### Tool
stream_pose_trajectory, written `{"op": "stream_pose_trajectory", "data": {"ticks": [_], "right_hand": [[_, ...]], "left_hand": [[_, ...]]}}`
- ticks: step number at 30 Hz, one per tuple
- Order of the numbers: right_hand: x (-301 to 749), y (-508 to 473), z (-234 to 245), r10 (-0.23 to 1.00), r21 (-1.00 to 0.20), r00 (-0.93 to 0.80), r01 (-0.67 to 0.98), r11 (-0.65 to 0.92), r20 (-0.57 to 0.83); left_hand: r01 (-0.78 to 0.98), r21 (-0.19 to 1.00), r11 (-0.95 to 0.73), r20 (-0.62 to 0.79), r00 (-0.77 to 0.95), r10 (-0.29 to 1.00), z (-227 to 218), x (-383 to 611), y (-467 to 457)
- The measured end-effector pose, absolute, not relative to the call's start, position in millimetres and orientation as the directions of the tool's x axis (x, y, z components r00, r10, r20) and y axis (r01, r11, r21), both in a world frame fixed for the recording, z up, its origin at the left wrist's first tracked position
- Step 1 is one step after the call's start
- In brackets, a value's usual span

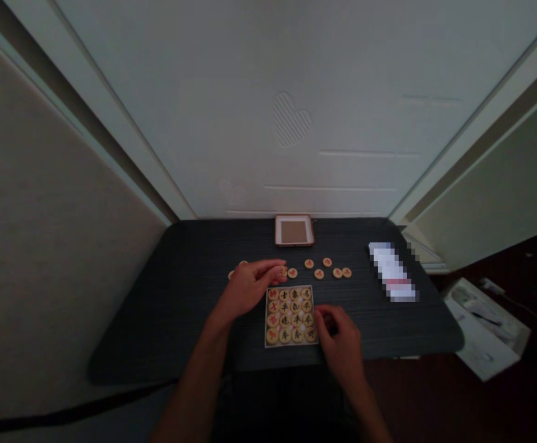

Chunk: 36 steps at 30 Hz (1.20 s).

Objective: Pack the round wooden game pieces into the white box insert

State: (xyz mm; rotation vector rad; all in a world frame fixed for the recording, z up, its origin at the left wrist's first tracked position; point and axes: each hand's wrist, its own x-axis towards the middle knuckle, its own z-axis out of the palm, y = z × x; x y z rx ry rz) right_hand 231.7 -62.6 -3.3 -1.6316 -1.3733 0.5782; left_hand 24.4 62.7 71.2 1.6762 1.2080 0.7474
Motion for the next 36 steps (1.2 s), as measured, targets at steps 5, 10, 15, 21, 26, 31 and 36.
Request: {"op": "stream_pose_trajectory", "data": {"ticks": [5,10,15,21,26,31,36], "right_hand": [[232.4,-62.3,-6.2,0.941,-0.867,0.289,0.498,0.012,0.179],[230.9,-61.2,-0.6,0.934,-0.918,0.336,0.397,-0.023,0.122],[223.7,-48.1,22.7,0.932,-0.924,0.294,0.371,0.093,0.212],[212.1,-29.5,40.5,0.959,-0.932,0.153,0.313,0.183,0.240],[208.0,-25.5,39.8,0.980,-0.975,0.140,0.190,0.115,0.143],[208.3,-23.8,40.3,0.994,-0.995,0.102,0.095,0.037,0.047],[210.4,-20.1,38.0,0.988,-0.972,0.084,0.212,0.106,0.126]], "left_hand": [[0.368,0.920,-0.137,-0.015,0.383,0.924,72.7,25.0,59.6],[0.274,0.956,-0.102,-0.037,0.458,0.888,65.2,27.9,51.9],[0.249,0.962,-0.112,-0.022,0.479,0.877,61.4,33.6,43.8],[0.344,0.912,-0.225,0.001,0.546,0.838,75.8,33.9,36.4],[0.349,0.914,-0.206,-0.004,0.516,0.856,76.4,29.4,33.3],[0.287,0.954,-0.087,-0.060,0.469,0.881,70.8,30.0,31.2],[0.392,0.899,-0.195,0.040,0.369,0.928,65.7,24.6,30.0]]}}
